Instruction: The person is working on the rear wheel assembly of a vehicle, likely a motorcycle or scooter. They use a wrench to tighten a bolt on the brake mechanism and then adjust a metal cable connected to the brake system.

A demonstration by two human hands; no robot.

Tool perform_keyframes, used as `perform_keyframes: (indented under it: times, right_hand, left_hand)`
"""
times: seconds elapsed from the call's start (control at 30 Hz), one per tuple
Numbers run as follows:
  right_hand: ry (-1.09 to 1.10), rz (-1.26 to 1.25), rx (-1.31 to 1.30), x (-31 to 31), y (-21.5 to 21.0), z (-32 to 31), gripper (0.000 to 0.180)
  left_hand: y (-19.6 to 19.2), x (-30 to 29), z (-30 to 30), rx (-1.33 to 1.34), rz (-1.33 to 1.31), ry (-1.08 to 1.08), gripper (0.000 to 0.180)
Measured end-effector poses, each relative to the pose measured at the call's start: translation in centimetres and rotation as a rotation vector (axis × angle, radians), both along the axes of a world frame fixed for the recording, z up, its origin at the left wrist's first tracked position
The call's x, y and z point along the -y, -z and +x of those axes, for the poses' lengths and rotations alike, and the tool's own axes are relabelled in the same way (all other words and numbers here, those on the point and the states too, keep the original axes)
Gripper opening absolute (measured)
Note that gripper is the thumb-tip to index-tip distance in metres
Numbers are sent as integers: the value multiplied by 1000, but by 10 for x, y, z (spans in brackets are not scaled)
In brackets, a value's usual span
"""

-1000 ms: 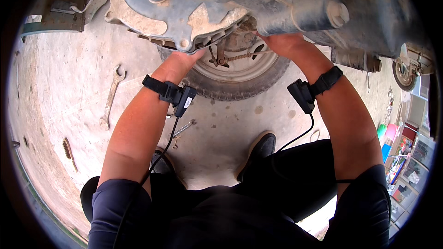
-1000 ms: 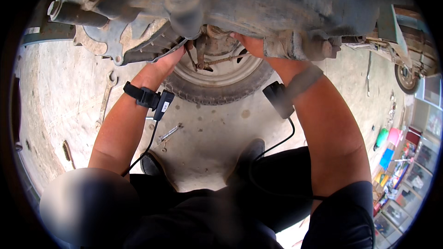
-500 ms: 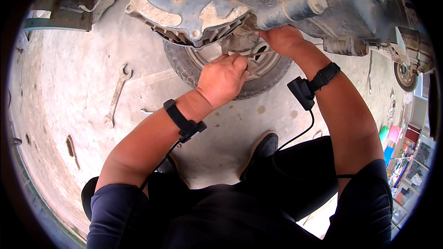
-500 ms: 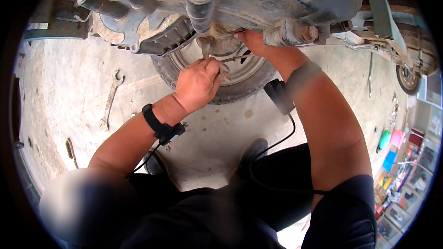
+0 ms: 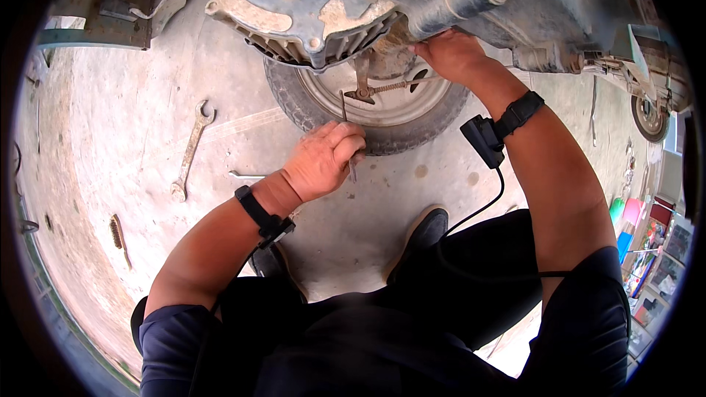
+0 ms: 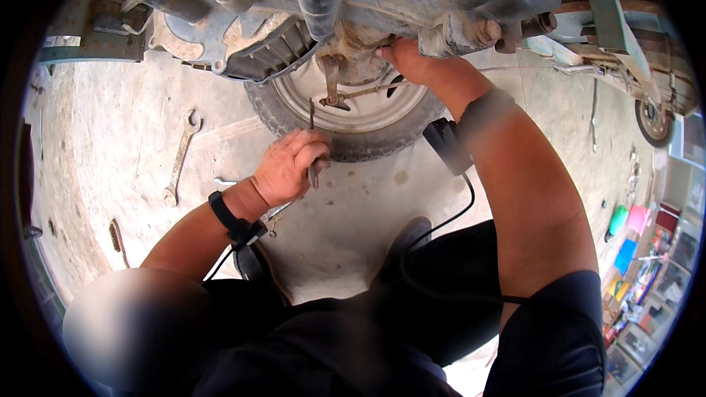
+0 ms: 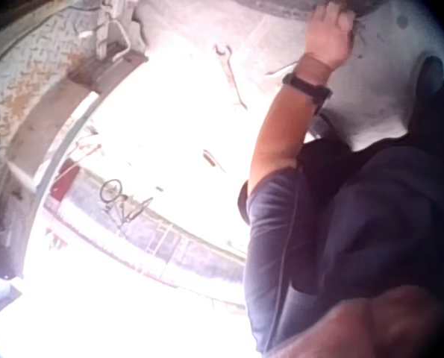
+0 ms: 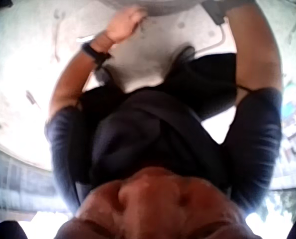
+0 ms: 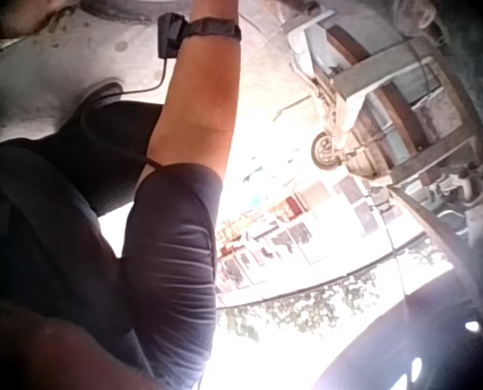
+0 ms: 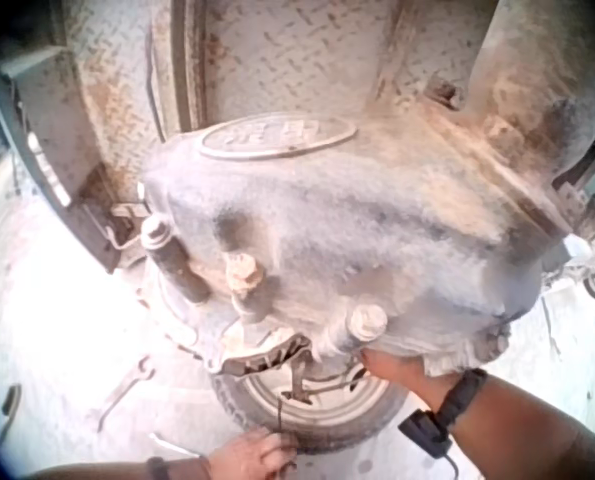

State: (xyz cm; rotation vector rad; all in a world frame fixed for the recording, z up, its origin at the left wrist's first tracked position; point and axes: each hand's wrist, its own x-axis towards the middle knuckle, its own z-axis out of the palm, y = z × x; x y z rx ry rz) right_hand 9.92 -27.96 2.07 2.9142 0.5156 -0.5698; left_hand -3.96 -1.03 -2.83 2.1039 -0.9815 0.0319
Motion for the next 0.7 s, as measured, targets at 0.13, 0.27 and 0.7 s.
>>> perform_keyframes:
  times: [0.13, 0.27, 0.7]
  right_hand:
    - [-6, -87, -39, -1, 3, 4, 47]
    - [-34, -102, -25, 1, 7, 4, 48]
    - [14, -235, -92, -8, -3, 4, 55]
  left_hand:
    - [-13, -5, 46, -621, -227, -456, 11]
    - [-10, -10, 100, -1083, -713, -639, 11]
    - [58, 9, 127, -1320, -841, -671, 11]
